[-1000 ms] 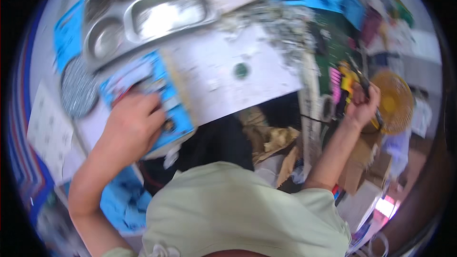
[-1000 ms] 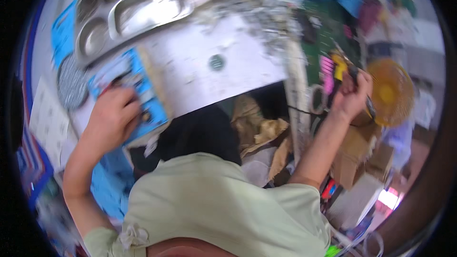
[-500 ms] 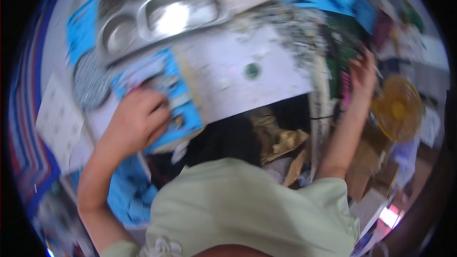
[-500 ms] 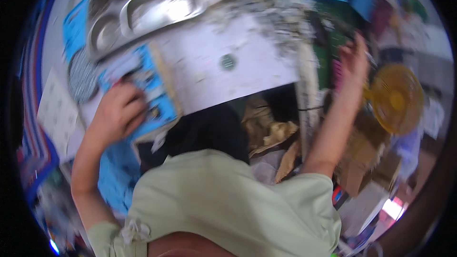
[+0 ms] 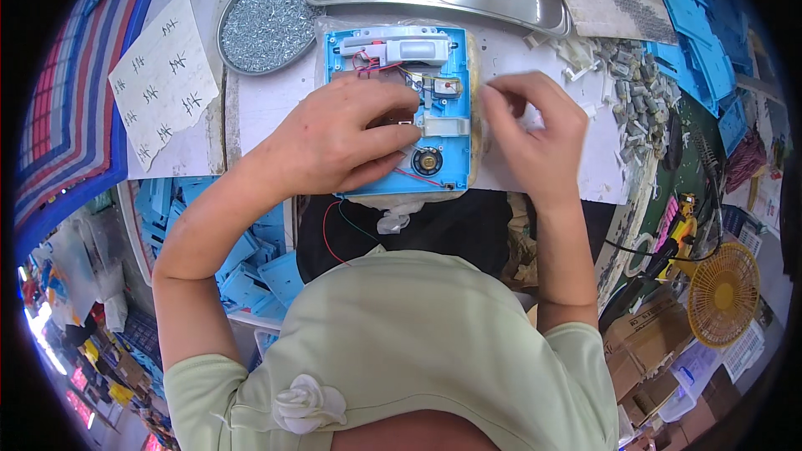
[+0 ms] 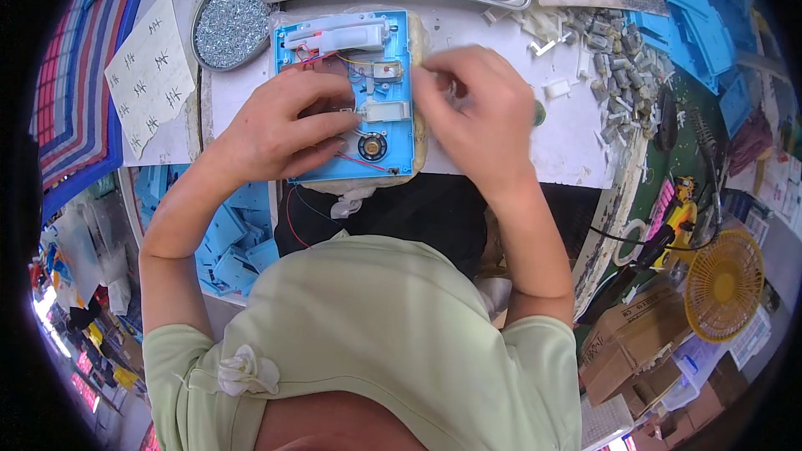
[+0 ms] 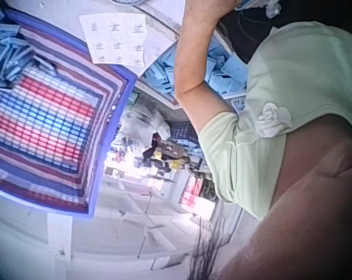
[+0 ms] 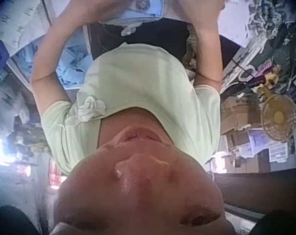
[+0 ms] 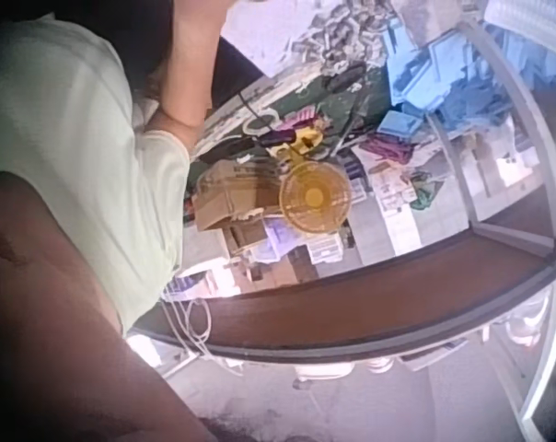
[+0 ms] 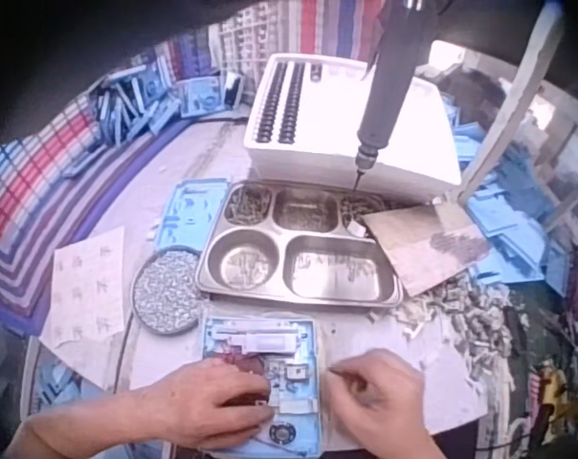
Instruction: Soldering and assembling internal components of a blue plastic electronic device casing.
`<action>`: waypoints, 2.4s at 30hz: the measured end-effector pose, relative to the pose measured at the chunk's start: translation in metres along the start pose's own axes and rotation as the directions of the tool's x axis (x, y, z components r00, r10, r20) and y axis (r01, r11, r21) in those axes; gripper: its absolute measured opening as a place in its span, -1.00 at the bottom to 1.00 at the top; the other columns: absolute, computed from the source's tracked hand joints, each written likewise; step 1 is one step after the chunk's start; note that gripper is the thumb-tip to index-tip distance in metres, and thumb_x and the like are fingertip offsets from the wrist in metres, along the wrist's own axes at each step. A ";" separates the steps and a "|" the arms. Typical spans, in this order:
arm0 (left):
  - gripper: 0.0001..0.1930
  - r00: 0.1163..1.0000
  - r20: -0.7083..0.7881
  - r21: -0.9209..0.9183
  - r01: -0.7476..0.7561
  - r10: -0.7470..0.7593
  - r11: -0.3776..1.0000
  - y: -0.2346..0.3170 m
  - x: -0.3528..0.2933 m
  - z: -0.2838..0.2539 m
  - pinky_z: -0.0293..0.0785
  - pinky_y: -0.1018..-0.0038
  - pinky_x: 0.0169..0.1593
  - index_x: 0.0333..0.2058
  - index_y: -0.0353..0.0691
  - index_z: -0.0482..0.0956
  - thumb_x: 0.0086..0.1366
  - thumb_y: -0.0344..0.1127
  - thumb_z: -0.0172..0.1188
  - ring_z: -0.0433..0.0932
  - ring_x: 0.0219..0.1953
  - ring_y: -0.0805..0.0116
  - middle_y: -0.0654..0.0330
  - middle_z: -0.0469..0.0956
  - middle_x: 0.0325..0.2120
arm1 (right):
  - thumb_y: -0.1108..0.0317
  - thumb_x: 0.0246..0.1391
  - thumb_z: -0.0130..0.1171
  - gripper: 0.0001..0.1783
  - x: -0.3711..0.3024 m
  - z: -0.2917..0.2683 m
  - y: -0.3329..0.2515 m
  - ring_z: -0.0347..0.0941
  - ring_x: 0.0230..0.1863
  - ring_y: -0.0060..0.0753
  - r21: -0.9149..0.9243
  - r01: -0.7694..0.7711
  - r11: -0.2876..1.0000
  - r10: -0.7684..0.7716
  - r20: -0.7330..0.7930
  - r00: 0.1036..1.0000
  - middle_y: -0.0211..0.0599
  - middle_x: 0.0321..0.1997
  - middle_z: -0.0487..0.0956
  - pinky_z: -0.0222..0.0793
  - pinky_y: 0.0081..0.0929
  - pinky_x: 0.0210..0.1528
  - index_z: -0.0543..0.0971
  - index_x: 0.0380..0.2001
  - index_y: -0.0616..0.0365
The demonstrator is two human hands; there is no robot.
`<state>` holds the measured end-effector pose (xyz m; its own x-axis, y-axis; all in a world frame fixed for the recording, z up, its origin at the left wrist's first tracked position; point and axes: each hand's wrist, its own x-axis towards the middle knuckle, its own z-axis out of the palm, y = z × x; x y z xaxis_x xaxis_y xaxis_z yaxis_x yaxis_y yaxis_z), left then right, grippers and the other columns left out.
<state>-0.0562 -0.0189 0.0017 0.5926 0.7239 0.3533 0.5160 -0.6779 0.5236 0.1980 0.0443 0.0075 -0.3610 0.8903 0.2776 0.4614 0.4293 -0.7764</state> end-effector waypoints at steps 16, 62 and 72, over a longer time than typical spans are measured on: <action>-0.74 0.958 -0.278 0.236 0.138 -0.069 0.962 0.006 0.016 0.015 0.29 0.24 -0.04 -0.26 -0.12 0.69 0.01 -0.40 0.42 0.49 -0.27 0.28 0.27 0.50 -0.29 | 0.17 0.01 0.32 -0.71 0.024 0.018 -0.028 0.58 -0.49 -0.04 -0.529 0.194 0.826 -0.076 0.236 0.969 -0.14 -0.58 0.58 0.47 -0.14 -0.46 0.59 -0.60 0.16; -0.52 0.954 -0.243 0.361 0.256 -0.174 0.897 0.009 0.021 0.020 0.18 0.07 0.11 0.00 -0.06 0.69 0.04 -0.16 0.39 0.42 0.00 0.08 0.14 0.47 -0.12 | 0.26 0.12 0.40 -0.72 0.017 0.005 0.005 0.55 -0.43 -0.30 -0.104 -0.040 0.994 0.059 0.193 0.979 -0.22 -0.45 0.61 0.44 -0.33 -0.32 0.60 -0.16 0.11; -0.54 0.967 -0.155 0.359 0.244 -0.200 0.901 0.018 0.033 0.016 0.15 0.09 0.07 -0.02 -0.12 0.68 0.05 -0.18 0.37 0.36 -0.12 0.11 0.15 0.40 -0.23 | 0.01 -0.02 0.40 -0.26 0.246 -0.314 0.213 0.32 0.42 0.13 -0.866 -0.498 0.046 0.535 -0.399 0.744 -0.07 0.34 0.53 0.25 0.17 0.39 0.55 0.24 0.04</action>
<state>-0.0174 -0.0091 0.0100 0.3741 0.8558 0.3574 0.8313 -0.4803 0.2798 0.4615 0.4026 0.0884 0.3018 0.9532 0.0170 0.9028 -0.2915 0.3163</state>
